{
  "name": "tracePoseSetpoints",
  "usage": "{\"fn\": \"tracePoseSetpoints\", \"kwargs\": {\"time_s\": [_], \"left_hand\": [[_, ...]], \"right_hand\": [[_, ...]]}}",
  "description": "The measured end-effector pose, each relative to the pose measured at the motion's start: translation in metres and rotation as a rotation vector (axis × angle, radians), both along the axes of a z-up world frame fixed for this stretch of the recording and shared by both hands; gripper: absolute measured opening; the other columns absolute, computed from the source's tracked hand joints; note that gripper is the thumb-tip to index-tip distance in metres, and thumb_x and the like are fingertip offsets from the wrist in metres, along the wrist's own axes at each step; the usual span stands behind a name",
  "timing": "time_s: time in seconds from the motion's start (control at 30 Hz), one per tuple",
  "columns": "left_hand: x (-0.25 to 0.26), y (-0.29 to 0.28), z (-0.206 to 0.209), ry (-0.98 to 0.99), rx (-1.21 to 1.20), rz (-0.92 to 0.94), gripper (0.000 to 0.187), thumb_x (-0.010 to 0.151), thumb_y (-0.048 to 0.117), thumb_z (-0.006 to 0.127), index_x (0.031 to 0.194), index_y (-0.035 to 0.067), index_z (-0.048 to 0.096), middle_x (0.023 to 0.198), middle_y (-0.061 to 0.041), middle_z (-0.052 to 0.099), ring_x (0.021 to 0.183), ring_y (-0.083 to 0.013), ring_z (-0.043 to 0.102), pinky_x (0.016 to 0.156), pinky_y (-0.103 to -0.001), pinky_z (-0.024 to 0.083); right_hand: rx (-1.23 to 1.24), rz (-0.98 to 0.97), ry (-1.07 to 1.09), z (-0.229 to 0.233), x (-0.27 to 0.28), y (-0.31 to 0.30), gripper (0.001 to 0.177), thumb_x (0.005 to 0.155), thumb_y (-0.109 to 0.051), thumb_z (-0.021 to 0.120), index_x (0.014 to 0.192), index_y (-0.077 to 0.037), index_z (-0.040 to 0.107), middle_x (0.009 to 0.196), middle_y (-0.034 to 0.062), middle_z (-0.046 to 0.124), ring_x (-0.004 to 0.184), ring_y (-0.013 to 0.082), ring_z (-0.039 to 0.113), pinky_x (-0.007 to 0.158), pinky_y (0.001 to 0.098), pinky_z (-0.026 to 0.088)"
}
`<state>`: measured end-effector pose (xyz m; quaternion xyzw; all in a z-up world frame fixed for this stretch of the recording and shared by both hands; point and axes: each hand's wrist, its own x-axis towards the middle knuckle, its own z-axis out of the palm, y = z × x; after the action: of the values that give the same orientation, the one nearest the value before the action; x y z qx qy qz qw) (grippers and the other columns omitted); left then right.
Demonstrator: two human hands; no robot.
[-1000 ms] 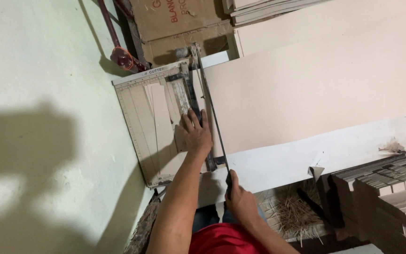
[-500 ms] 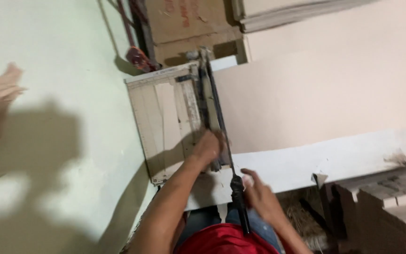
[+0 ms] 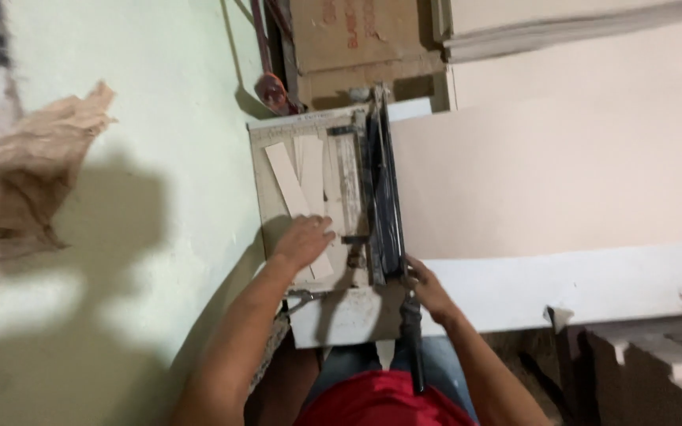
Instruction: The person uses a manual paper cutter to trim large sheets of paper into smaller strips. They repeatedly position each sheet, pull the cutter lever, remove the cut pieces, and stack them on the table. The person also gathers and restacks the cut strips before continuing with additional sheets.
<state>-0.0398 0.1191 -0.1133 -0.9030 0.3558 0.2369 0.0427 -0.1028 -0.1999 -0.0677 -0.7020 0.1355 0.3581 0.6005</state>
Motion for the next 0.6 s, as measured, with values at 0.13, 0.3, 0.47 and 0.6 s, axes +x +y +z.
{"fn": "tracePoseSetpoints", "kwargs": {"time_s": [0.13, 0.3, 0.47, 0.6], "left_hand": [[0.022, -0.028, 0.058, -0.051, -0.129, 0.539, 0.044, 0.100, 0.031, 0.059, 0.138, 0.014, 0.044, 0.141, -0.016, 0.044, 0.137, -0.0379, 0.045, 0.109, -0.052, 0.040], [0.040, -0.052, 0.060, 0.220, -0.122, 1.365, 0.111, 0.088, 0.056, 0.071, 0.166, 0.016, 0.003, 0.165, -0.026, 0.016, 0.150, -0.0476, 0.023, 0.118, -0.062, 0.027], [0.054, -0.063, 0.070, 0.098, -0.104, 1.362, 0.078, 0.103, 0.021, 0.064, 0.165, 0.014, 0.019, 0.161, -0.021, 0.032, 0.144, -0.0397, 0.039, 0.112, -0.052, 0.041], [0.051, -0.055, 0.053, 0.081, -0.126, 1.362, 0.071, 0.103, 0.015, 0.061, 0.163, 0.018, 0.024, 0.159, -0.018, 0.033, 0.142, -0.0381, 0.042, 0.109, -0.052, 0.044]], "right_hand": [[0.010, -0.485, 0.188, -0.105, -0.035, -0.068, 0.047, 0.103, -0.024, 0.062, 0.142, 0.000, 0.052, 0.133, 0.0239, 0.055, 0.118, 0.0422, 0.058, 0.097, 0.0523, 0.050], [0.012, -0.970, 0.238, -0.070, 0.003, -0.114, 0.089, 0.102, -0.047, 0.070, 0.161, -0.015, 0.011, 0.130, 0.0170, 0.054, 0.103, 0.0341, 0.060, 0.088, 0.0532, 0.054], [0.175, -1.010, 0.171, -0.091, 0.002, -0.162, 0.046, 0.105, -0.037, 0.069, 0.115, -0.015, 0.030, 0.085, -0.0039, 0.036, 0.052, 0.0179, 0.048, 0.059, 0.0348, 0.042], [0.198, -1.019, 0.180, -0.093, -0.040, -0.166, 0.033, 0.104, -0.030, 0.069, 0.101, -0.016, 0.039, 0.082, -0.0040, 0.045, 0.049, 0.0213, 0.061, 0.054, 0.0311, 0.055]]}}
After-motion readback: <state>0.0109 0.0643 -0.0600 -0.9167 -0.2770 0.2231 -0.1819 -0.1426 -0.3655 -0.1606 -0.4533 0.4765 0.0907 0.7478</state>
